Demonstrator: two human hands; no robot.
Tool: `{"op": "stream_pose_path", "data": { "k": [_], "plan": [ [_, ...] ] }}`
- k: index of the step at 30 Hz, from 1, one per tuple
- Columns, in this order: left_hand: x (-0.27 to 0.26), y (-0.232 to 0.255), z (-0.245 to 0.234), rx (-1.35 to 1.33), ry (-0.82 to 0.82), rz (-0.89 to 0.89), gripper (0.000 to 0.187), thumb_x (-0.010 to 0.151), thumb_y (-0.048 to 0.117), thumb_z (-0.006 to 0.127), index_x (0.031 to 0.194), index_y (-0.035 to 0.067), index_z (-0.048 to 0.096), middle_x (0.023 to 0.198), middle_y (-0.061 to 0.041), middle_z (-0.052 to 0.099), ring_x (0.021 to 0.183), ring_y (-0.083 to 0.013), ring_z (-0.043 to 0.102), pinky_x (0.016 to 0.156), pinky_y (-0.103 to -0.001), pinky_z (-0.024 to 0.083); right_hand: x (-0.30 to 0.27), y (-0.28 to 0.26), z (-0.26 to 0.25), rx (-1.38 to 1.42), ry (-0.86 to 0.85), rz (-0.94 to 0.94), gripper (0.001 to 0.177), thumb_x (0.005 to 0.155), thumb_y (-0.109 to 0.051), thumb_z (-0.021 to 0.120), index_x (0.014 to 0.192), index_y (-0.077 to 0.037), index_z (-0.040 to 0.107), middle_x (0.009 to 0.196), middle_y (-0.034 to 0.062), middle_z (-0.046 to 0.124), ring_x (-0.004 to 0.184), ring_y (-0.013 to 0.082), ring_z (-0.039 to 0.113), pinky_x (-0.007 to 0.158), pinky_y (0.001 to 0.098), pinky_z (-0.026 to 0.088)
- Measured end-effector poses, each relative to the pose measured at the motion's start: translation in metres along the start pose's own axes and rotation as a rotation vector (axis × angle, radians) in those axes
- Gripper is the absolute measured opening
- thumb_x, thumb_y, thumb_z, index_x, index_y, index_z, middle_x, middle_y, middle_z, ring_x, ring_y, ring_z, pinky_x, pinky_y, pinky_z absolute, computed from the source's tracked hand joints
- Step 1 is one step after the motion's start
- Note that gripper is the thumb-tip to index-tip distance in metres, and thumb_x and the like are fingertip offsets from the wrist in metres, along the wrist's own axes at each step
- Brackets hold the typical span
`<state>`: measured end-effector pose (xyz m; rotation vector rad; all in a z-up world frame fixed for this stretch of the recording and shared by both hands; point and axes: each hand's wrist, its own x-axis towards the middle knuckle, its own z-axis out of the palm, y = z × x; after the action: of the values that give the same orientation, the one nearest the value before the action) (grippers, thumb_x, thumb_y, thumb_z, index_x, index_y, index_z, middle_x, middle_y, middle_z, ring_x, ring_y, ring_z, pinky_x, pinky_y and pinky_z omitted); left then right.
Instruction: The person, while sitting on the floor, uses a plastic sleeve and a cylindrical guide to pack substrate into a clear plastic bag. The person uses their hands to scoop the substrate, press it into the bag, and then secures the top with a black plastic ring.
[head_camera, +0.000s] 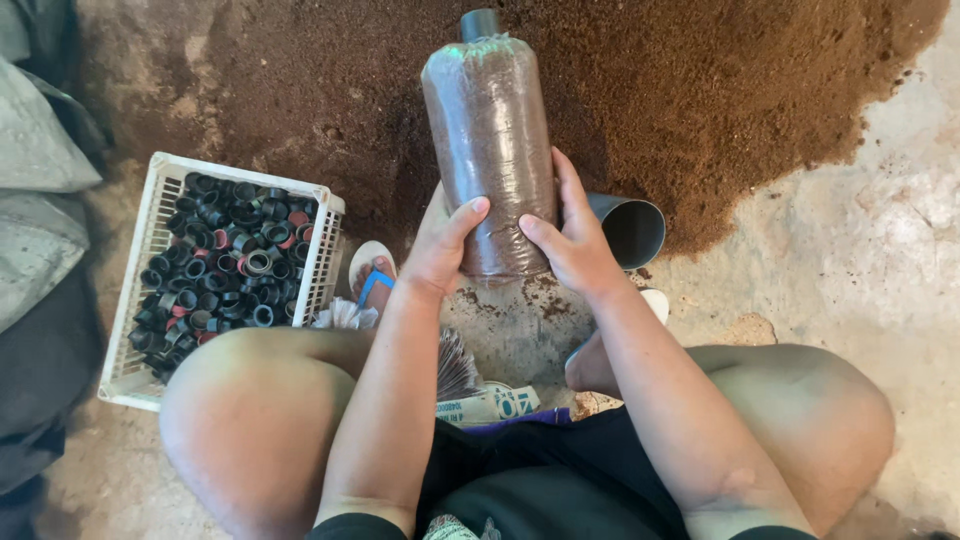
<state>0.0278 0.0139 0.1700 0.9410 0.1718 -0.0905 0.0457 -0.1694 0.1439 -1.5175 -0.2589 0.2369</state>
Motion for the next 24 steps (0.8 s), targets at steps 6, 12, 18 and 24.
{"op": "stream_pose_path", "data": {
  "k": [6,12,18,24],
  "plan": [
    [-0.002,-0.007,-0.01,0.314,-0.082,0.04,0.076,0.073,0.028,0.093,0.138,0.014,0.056,0.119,-0.014,0.062,0.113,-0.027,0.055,0.097,-0.048,0.051,0.005,-0.023,0.004,0.363,0.042,0.053,0.097,0.088,-0.064,0.075,0.161,-0.015,0.034,0.155,0.0094,0.045,0.139,0.0237,0.046,0.117,0.0468,0.04],
    [0.024,-0.021,-0.013,0.587,-0.192,0.006,0.111,0.057,0.021,0.104,0.149,0.006,0.045,0.137,-0.024,0.06,0.132,-0.0342,0.053,0.112,-0.052,0.041,0.006,0.013,-0.026,0.167,0.159,0.061,0.077,0.077,-0.016,0.092,0.143,-0.009,0.052,0.134,0.0137,0.062,0.124,0.0272,0.058,0.108,0.0481,0.047],
    [0.02,0.016,0.056,1.002,-0.184,-0.165,0.142,0.047,0.035,0.103,0.161,0.025,0.019,0.151,-0.024,0.051,0.14,-0.0417,0.049,0.118,-0.056,0.039,-0.003,-0.045,-0.039,-0.108,0.209,0.027,0.106,0.053,-0.019,0.107,0.142,-0.007,0.05,0.135,0.0194,0.063,0.126,0.03,0.059,0.111,0.0502,0.045],
    [0.02,0.012,0.112,0.952,-0.242,-0.136,0.137,0.059,0.034,0.1,0.162,0.016,0.012,0.153,-0.026,0.047,0.141,-0.0473,0.045,0.115,-0.063,0.037,-0.009,-0.145,-0.077,-0.567,0.373,0.257,0.138,0.048,-0.046,0.104,0.159,-0.027,0.024,0.153,0.0166,0.052,0.142,0.0368,0.051,0.125,0.0468,0.033]
  ]
}}
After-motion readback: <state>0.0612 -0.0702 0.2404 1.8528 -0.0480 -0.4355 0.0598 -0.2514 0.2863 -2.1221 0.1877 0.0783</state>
